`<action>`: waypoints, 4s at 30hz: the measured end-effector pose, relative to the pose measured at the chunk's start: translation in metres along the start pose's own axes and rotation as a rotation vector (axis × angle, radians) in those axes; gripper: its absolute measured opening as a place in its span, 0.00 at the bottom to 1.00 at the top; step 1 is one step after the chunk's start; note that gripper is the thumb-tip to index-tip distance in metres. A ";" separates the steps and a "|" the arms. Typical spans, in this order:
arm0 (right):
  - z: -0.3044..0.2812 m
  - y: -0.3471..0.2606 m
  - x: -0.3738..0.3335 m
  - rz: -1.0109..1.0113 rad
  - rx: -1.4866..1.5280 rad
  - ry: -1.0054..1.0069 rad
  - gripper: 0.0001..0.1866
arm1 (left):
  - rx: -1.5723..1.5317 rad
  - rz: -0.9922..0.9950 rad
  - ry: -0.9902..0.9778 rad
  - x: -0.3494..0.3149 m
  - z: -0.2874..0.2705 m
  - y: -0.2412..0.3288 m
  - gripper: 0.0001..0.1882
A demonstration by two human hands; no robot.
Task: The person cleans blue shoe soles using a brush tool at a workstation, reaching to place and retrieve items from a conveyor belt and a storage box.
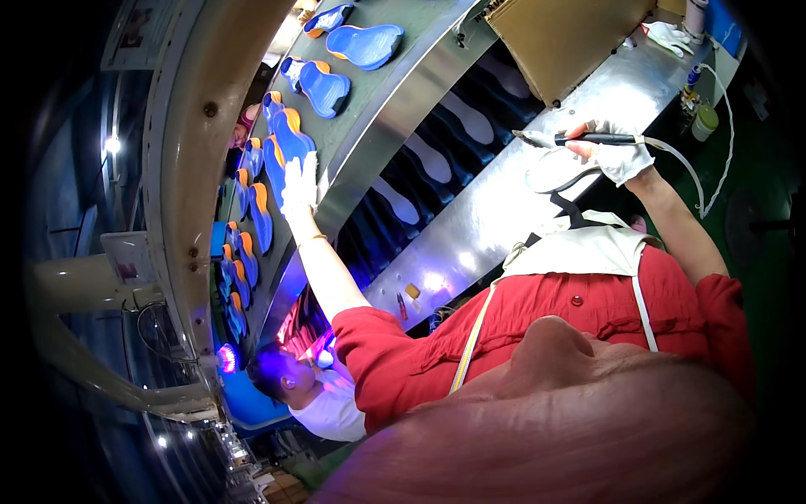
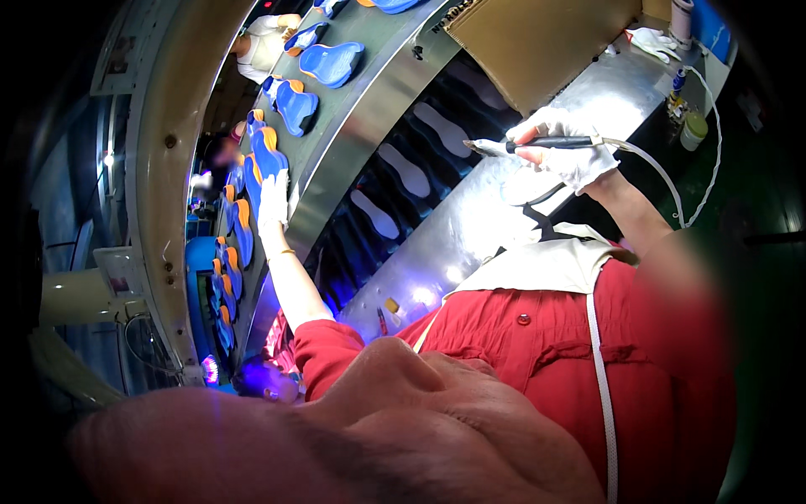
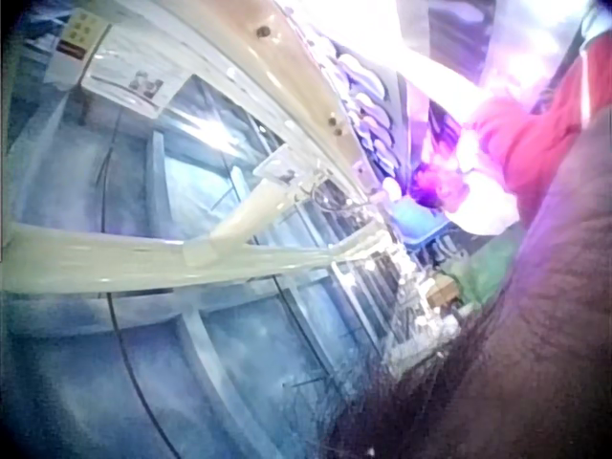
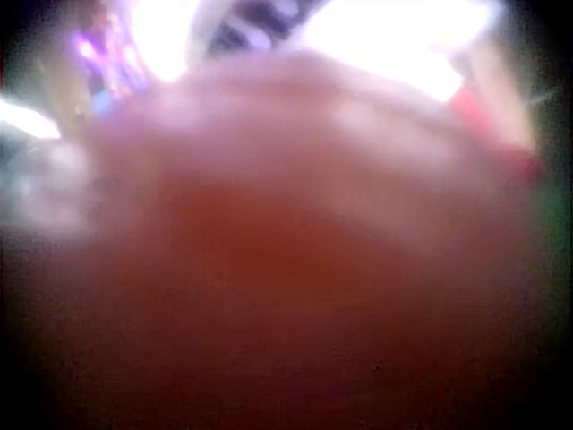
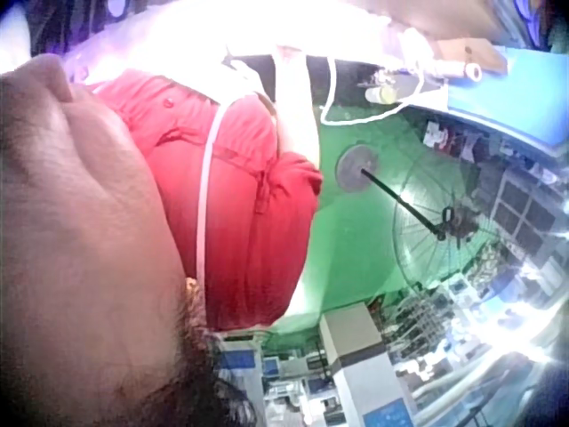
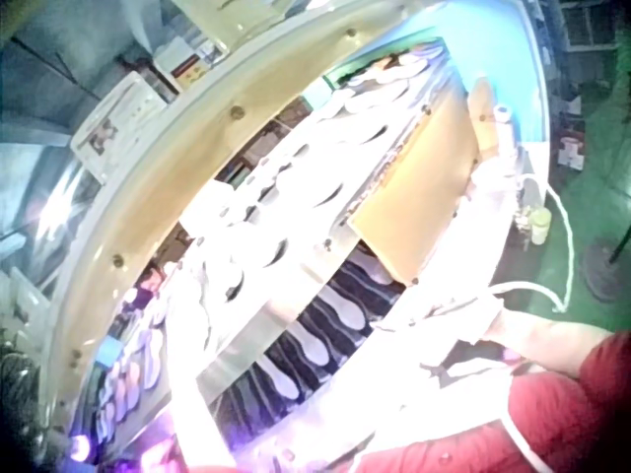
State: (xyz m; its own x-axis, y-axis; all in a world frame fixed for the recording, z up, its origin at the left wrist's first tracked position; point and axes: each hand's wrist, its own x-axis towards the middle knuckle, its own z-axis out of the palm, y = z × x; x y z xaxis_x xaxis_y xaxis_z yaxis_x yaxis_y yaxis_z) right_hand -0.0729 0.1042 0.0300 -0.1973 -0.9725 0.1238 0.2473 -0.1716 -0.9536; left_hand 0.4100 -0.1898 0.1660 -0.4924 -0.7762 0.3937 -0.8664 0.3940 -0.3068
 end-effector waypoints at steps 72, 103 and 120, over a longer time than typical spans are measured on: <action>0.052 0.014 0.007 -0.413 -0.250 -0.244 0.08 | -2.562 -0.721 -0.182 -0.082 0.004 0.366 0.43; 0.039 0.022 -0.007 0.125 0.056 -0.197 0.06 | -3.087 -0.193 -0.145 -0.072 0.007 0.382 0.57; 0.038 0.026 0.000 0.271 -0.034 -0.358 0.09 | -2.941 0.252 -0.108 -0.057 0.040 0.338 0.61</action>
State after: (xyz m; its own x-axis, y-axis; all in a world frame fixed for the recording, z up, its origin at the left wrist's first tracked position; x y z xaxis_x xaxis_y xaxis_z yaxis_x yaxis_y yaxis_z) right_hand -0.0301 0.0938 0.0162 0.2127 -0.9758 -0.0506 0.2127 0.0967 -0.9723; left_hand 0.1481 -0.0320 0.0052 -0.5739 -0.6485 0.5002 0.8052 -0.3353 0.4891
